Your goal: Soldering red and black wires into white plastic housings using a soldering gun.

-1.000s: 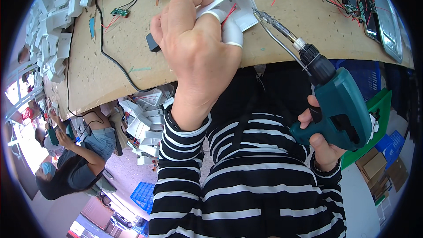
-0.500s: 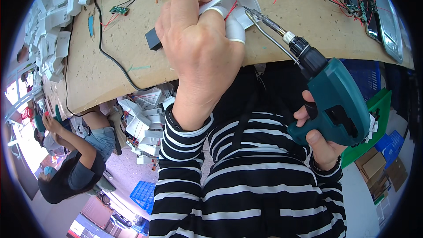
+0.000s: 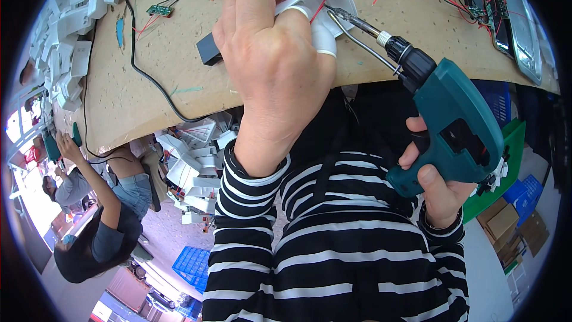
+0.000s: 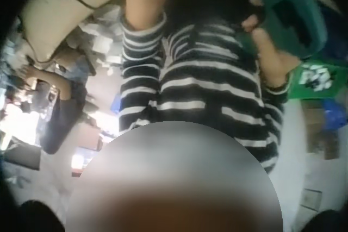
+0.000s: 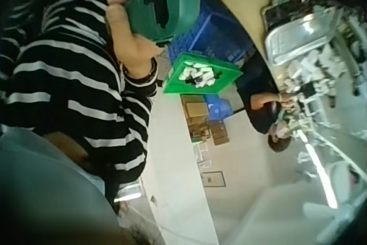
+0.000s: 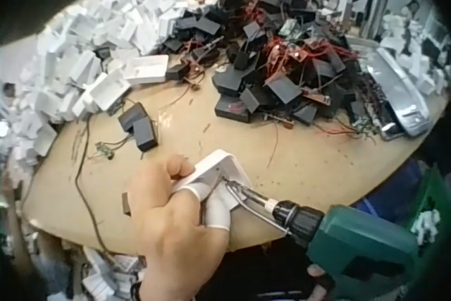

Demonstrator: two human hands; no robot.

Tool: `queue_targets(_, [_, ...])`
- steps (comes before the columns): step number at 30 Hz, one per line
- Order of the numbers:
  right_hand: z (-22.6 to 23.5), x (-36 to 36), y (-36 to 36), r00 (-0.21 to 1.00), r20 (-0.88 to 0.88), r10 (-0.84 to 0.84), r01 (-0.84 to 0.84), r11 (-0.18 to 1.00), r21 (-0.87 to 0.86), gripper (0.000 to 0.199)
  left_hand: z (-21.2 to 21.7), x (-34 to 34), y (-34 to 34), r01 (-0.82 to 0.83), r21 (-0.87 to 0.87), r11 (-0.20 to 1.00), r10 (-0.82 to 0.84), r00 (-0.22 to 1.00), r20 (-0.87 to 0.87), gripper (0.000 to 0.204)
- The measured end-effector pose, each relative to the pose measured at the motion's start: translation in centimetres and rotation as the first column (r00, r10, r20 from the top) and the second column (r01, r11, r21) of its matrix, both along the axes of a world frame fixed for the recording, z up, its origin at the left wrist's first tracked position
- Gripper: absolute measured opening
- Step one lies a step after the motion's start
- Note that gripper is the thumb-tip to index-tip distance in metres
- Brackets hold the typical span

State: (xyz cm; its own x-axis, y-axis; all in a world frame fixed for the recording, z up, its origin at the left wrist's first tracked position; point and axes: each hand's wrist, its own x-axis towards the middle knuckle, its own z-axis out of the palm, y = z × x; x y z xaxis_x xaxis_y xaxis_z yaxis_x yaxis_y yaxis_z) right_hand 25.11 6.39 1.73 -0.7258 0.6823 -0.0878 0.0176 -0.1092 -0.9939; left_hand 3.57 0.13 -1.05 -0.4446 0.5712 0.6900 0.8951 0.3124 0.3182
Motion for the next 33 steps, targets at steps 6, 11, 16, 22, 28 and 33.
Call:
queue_targets(6, [0.0, -0.2, 0.0, 1.0, 0.011, -0.008, 0.008, 1.0, 0.007, 0.064, 1.5, 0.8, 0.0, -0.012, -0.079, 0.997, 0.005, 0.996, -0.085, 0.013])
queue_targets(11, [0.0, -0.4, 0.0, 1.0, 0.012, -0.029, 0.029, 1.0, 0.012, 0.063, 1.9, 1.0, 0.1, 0.0, -0.127, 0.992, -0.02, 0.987, -0.16, 0.013])
queue_targets(16, [0.1, -0.5, 0.0, 0.999, 0.023, -0.031, 0.031, 0.999, 0.019, 0.062, 2.0, 1.0, 0.0, -0.014, -0.137, 0.991, -0.011, 0.983, -0.181, 0.013])
queue_targets(22, [0.3, -0.4, -0.1, 0.998, 0.041, -0.041, 0.041, 0.999, 0.017, 0.057, 2.1, 1.2, 0.2, -0.027, -0.155, 0.987, 0.0, 0.985, -0.171, 0.013])
queue_targets(28, [0.3, -0.3, 0.0, 0.998, 0.054, -0.017, 0.017, 1.0, 0.012, 0.053, 2.1, 1.2, 0.2, -0.009, -0.132, 0.991, -0.012, 0.987, -0.158, 0.014])
queue_targets(33, [0.3, -0.1, 0.3, 0.998, 0.062, 0.015, -0.017, 0.999, 0.034, 0.051, 2.0, 1.1, 0.1, -0.019, -0.136, 0.99, -0.005, 0.985, -0.172, 0.014])
